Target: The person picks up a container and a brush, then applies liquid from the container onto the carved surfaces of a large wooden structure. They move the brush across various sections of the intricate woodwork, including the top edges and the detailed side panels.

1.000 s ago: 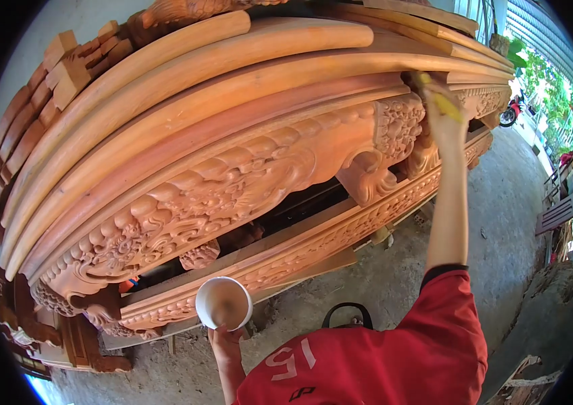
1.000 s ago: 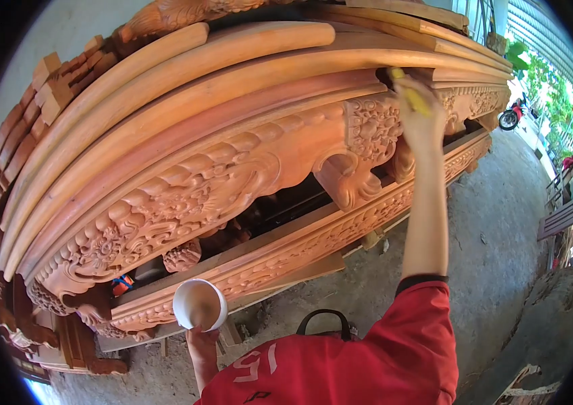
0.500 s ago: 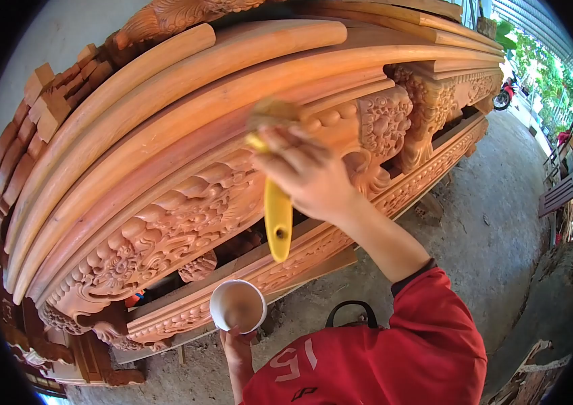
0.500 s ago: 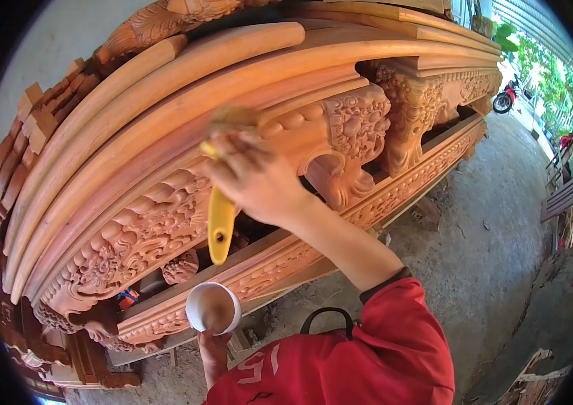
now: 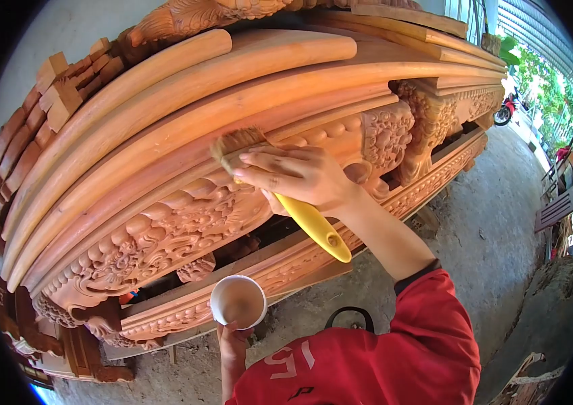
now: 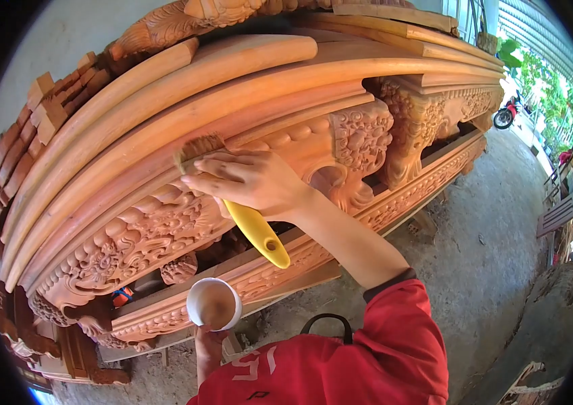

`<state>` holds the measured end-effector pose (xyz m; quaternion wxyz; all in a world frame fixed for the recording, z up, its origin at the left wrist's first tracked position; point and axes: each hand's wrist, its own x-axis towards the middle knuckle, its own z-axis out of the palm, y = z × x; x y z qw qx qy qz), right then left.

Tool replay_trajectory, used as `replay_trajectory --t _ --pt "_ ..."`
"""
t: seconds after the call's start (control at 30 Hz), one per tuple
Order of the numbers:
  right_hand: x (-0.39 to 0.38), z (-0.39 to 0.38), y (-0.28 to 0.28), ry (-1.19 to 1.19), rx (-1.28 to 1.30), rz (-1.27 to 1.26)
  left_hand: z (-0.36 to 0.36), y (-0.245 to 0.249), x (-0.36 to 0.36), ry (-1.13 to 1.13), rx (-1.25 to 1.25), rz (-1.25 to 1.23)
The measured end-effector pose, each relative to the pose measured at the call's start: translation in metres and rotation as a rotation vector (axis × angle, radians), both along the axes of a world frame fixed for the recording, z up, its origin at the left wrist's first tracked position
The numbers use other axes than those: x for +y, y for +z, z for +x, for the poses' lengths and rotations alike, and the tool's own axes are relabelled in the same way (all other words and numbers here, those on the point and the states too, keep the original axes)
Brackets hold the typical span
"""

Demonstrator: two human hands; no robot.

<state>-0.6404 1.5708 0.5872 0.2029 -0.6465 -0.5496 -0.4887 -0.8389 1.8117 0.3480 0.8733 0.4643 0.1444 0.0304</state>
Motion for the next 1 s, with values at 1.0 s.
replay_trajectory --t 1.0 --pt "-0.099 0.003 -0.085 -0.667 -0.015 0.324 -0.012 -0.012 -0.012 0.080 0.061 -0.070"
